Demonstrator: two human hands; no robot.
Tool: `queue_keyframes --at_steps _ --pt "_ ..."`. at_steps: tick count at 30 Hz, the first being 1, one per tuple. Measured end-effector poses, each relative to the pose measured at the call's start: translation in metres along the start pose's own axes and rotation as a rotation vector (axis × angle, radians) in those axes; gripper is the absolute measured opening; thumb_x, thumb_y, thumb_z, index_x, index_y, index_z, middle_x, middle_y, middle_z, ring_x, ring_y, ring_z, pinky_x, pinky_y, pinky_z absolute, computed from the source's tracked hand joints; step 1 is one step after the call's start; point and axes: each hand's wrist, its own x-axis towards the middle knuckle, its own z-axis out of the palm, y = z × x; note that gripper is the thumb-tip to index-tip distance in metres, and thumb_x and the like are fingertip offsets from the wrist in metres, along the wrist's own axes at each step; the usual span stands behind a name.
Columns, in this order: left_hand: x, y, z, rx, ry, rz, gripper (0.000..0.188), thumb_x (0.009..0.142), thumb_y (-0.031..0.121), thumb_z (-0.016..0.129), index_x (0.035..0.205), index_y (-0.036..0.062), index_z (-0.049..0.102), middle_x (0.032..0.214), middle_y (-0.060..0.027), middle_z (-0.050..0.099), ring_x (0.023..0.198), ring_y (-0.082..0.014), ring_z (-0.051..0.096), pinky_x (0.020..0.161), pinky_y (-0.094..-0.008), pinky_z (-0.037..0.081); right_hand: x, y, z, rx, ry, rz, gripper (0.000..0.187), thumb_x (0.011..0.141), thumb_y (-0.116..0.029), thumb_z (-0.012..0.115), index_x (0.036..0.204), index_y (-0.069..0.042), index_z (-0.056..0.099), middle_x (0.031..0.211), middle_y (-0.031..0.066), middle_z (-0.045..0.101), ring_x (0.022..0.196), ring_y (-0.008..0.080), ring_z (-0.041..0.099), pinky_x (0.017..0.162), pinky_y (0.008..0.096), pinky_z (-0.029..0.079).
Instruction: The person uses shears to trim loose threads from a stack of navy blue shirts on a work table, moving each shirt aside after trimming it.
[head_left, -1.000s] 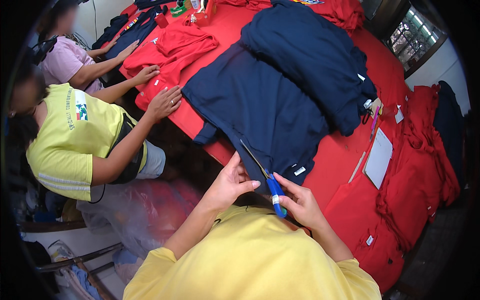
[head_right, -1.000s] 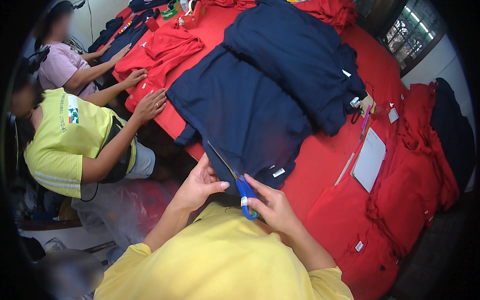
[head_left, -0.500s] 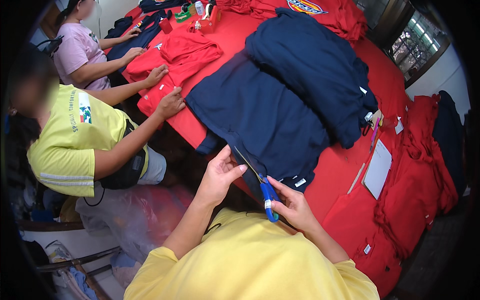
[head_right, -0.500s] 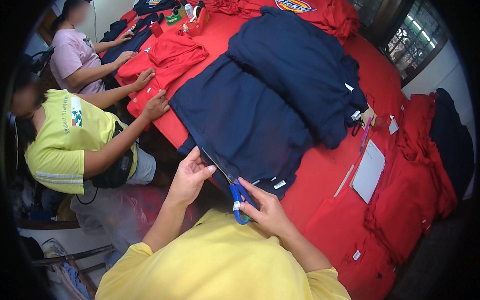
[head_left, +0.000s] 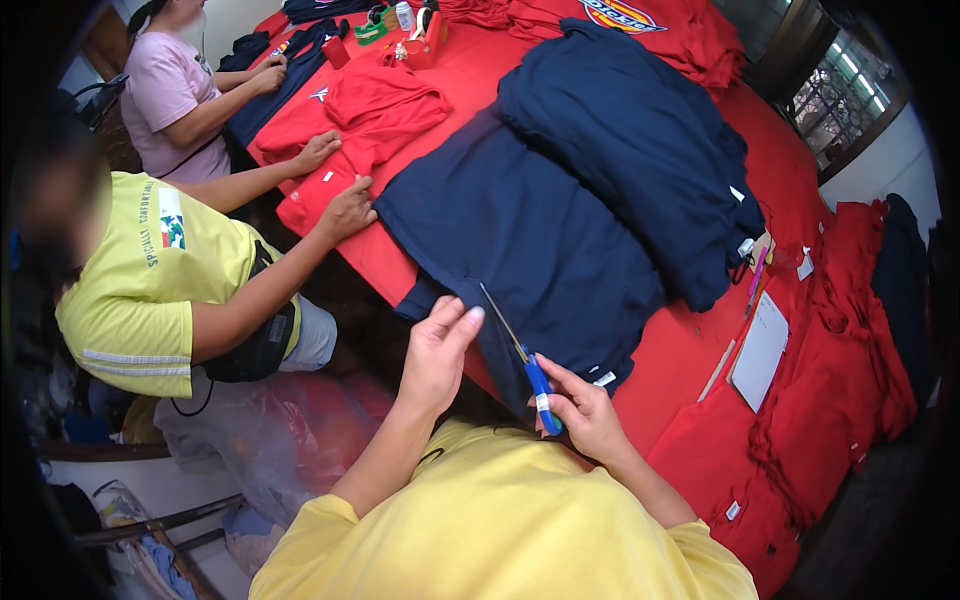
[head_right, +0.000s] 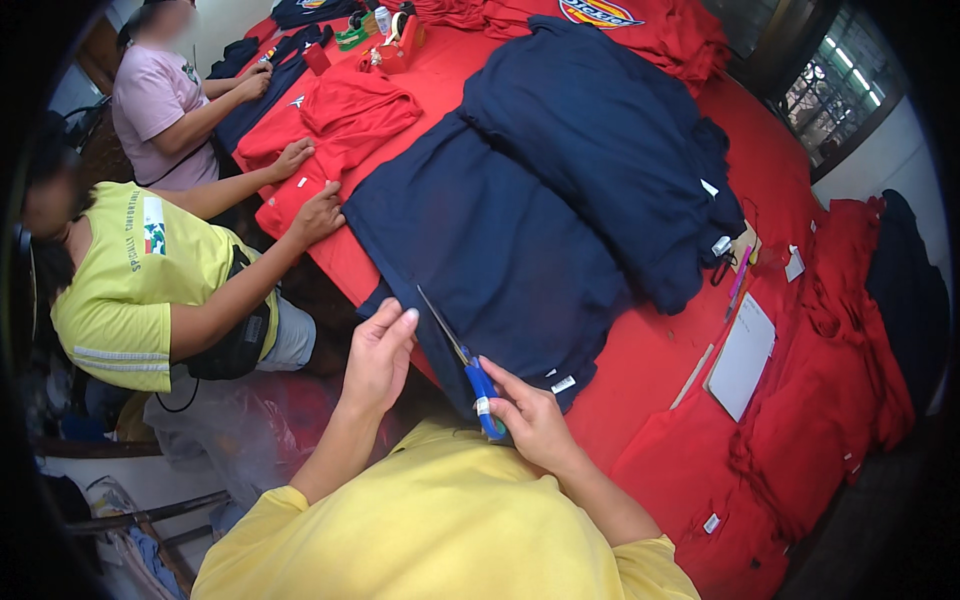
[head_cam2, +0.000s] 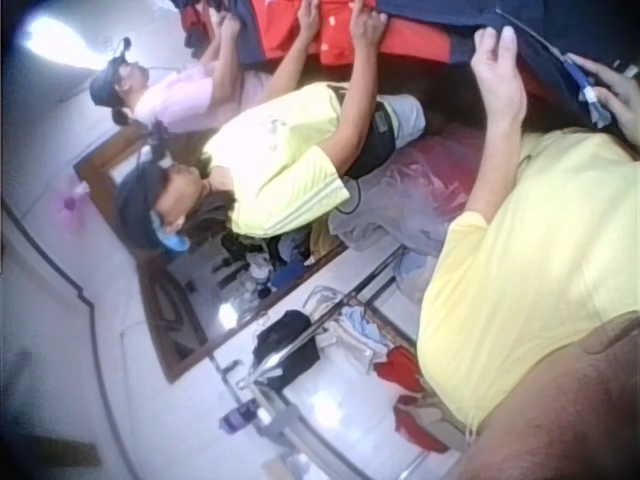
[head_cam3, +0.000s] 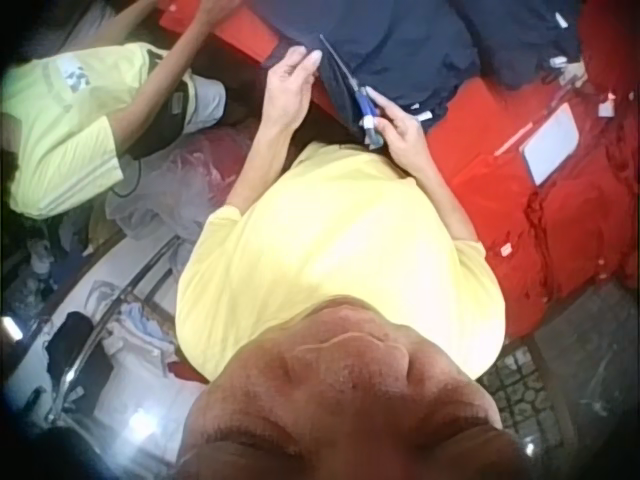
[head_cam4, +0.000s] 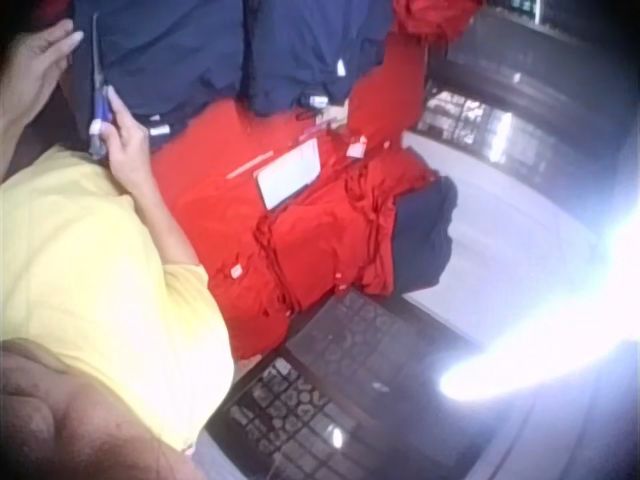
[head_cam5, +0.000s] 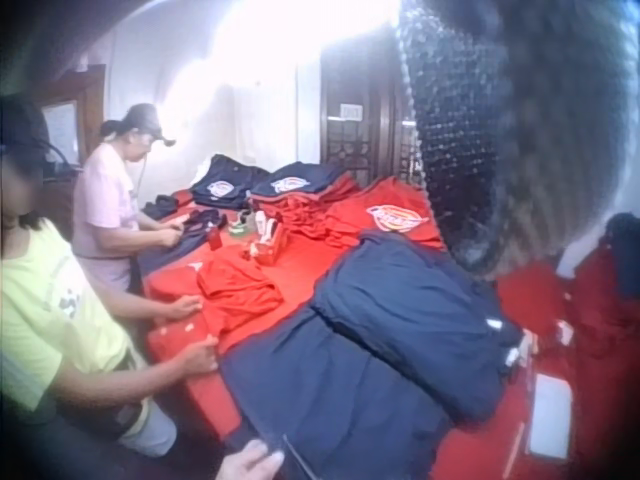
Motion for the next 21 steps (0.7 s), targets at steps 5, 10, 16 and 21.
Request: queue_keyframes --at_steps 5,10,16,21 --pt "0.005 0.020 0.009 0.097 -0.080 -0.084 0.039 0.085 -0.006 0.057 0.124 -0.0050 0.053 0.119 -0.0082 0.058 0.107 -0.0145 0.056 0.095 -0.0288 0.043 0.018 -0.002 0.005 -0.135 0.028 -0.288 0.054 0.089 -0.009 0.063 0.139 -0.002 0.043 0.127 0.0175 0.057 0.108 0.0198 0.060 0.093 0.0306 0.046" --pt "0.010 0.029 0.012 0.092 -0.089 -0.091 0.038 0.086 -0.006 0.058 0.124 -0.0032 0.054 0.116 -0.0069 0.058 0.105 -0.0131 0.055 0.094 -0.0280 0.043 0.032 -0.008 0.002 -0.013 -0.001 -0.116 0.051 0.090 -0.006 0.060 0.139 -0.002 0.044 0.124 0.0165 0.059 0.106 0.0169 0.060 0.091 0.0301 0.047" --pt "0.035 0.018 -0.021 0.055 -0.052 -0.081 0.044 0.086 -0.005 0.058 0.129 -0.0043 0.048 0.118 -0.0088 0.059 0.107 -0.0155 0.057 0.095 -0.0309 0.045 0.043 -0.008 0.007 -0.106 -0.006 -0.115 0.051 0.091 -0.006 0.059 0.139 -0.003 0.044 0.121 0.0162 0.061 0.105 0.0189 0.061 0.092 0.0304 0.047" --pt "0.036 0.039 -0.011 0.119 -0.119 -0.093 0.045 0.085 -0.006 0.058 0.129 -0.0038 0.048 0.118 -0.0092 0.059 0.107 -0.0153 0.057 0.095 -0.0301 0.045 0.065 -0.011 0.018 -0.087 0.039 -0.224 0.052 0.090 -0.006 0.060 0.139 -0.004 0.044 0.121 0.0174 0.061 0.104 0.0194 0.062 0.093 0.0305 0.046"
